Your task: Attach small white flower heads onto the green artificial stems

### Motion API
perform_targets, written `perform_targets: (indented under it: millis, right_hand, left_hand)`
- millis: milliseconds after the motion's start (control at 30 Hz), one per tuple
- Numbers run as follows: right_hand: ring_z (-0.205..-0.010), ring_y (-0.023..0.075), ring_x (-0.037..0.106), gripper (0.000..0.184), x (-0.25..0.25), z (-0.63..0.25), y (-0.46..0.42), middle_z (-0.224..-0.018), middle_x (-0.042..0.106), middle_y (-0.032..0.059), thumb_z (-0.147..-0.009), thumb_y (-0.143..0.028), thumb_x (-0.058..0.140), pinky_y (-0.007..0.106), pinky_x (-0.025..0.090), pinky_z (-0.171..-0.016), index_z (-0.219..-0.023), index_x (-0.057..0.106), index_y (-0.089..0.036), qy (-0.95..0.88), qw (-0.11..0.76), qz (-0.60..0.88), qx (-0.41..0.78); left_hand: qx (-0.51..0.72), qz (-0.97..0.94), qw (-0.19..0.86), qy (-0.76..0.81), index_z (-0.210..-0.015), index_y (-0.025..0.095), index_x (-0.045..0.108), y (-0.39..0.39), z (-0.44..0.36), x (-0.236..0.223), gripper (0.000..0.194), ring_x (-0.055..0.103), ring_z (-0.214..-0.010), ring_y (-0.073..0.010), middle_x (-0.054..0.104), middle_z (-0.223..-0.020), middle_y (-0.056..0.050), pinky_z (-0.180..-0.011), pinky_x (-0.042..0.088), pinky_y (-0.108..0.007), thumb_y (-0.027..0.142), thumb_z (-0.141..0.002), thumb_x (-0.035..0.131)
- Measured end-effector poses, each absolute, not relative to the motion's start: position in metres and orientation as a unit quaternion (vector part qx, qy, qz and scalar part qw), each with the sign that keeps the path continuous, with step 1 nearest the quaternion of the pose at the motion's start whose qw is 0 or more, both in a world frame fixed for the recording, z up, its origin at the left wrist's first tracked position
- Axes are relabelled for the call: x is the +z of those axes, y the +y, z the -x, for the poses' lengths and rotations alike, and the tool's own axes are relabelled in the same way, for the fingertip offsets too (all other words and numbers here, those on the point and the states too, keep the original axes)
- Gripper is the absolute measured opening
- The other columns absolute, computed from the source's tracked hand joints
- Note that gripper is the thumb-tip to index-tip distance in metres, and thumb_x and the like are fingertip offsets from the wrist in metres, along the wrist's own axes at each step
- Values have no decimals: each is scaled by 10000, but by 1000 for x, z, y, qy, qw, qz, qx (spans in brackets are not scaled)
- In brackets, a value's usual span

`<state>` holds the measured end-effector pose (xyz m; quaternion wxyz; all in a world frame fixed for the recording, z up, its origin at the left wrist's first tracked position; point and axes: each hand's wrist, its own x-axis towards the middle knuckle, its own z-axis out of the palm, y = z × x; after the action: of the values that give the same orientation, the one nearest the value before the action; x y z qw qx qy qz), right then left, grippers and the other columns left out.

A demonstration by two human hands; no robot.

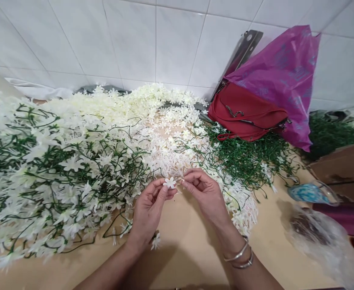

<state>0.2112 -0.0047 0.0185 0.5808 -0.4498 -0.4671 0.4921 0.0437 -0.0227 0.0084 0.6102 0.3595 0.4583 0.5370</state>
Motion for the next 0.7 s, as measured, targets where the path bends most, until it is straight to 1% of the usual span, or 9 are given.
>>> perform_targets:
  millis: [100, 167, 233, 333, 400, 467, 533, 600, 700]
  right_hand:
    - [-947, 146, 666, 118, 22, -208, -9, -1073, 649, 21, -812, -189, 843, 274, 540, -860, -882, 795, -272, -482, 577, 448, 483]
    - [-1014, 170, 660, 78, 23, -205, -11, -1091, 652, 43, -844, -190, 814, 288, 535, -870, -866, 808, -266, -519, 562, 457, 454]
    - [-1036, 183, 652, 94, 23, -203, -14, -1086, 666, 54, -880, -190, 775, 303, 527, -872, -895, 821, -271, -555, 545, 464, 424]
    - [-935, 180, 647, 114, 21, -201, -16, -1010, 694, 44, -884, -182, 760, 318, 512, -826, -939, 807, -270, -581, 526, 476, 399]
    - [-867, 177, 636, 131, 20, -198, -17, -936, 706, 27, -868, -182, 770, 324, 504, -803, -973, 774, -261, -565, 523, 494, 404]
    - [-845, 177, 636, 159, 18, -196, -18, -898, 709, 15, -855, -192, 778, 327, 502, -802, -994, 731, -250, -529, 527, 514, 422]
    - [-841, 173, 644, 195, 18, -194, -18, -902, 704, 11, -833, -200, 793, 323, 503, -798, -997, 694, -240, -496, 531, 526, 442]
    - [-807, 163, 643, 223, 18, -192, -18, -901, 691, 7, -818, -204, 802, 314, 502, -775, -994, 668, -234, -484, 530, 529, 452]
    - [-788, 158, 631, 199, 19, -191, -19, -904, 663, 4, -827, -211, 802, 307, 503, -747, -945, 644, -239, -496, 545, 529, 421]
  left_hand:
    - [539, -370, 603, 457, -1109, 179, 708, -22, -44, 9, 373, 796, -904, -196, 818, -990, -56, -881, 637, -311, 464, -883, 793]
    - [539, -380, 597, 456, -1105, 180, 709, -22, -44, 9, 356, 788, -907, -190, 817, -1007, -58, -883, 627, -301, 460, -896, 780]
    - [539, -391, 590, 458, -1120, 183, 702, -23, -44, 8, 340, 779, -919, -185, 814, -1037, -60, -888, 617, -293, 451, -919, 757]
    - [529, -418, 575, 464, -1175, 197, 686, -25, -43, 5, 315, 764, -962, -185, 801, -1115, -65, -921, 602, -296, 426, -961, 713]
    - [516, -449, 560, 468, -1207, 209, 686, -26, -41, 4, 302, 756, -1004, -197, 789, -1167, -71, -944, 595, -306, 411, -982, 686]
    - [499, -486, 541, 471, -1218, 221, 702, -28, -39, 4, 284, 749, -1047, -215, 779, -1202, -77, -961, 589, -315, 397, -997, 664]
    - [481, -527, 516, 474, -1226, 232, 718, -29, -38, 5, 269, 746, -1066, -227, 778, -1205, -78, -963, 585, -316, 374, -1010, 644]
    - [467, -561, 487, 479, -1239, 241, 724, -29, -38, 6, 266, 753, -1035, -222, 786, -1171, -71, -931, 587, -302, 352, -1015, 635]
    - [460, -570, 479, 484, -1238, 242, 730, -28, -38, 6, 268, 759, -1004, -220, 795, -1142, -68, -919, 592, -299, 349, -1012, 634]
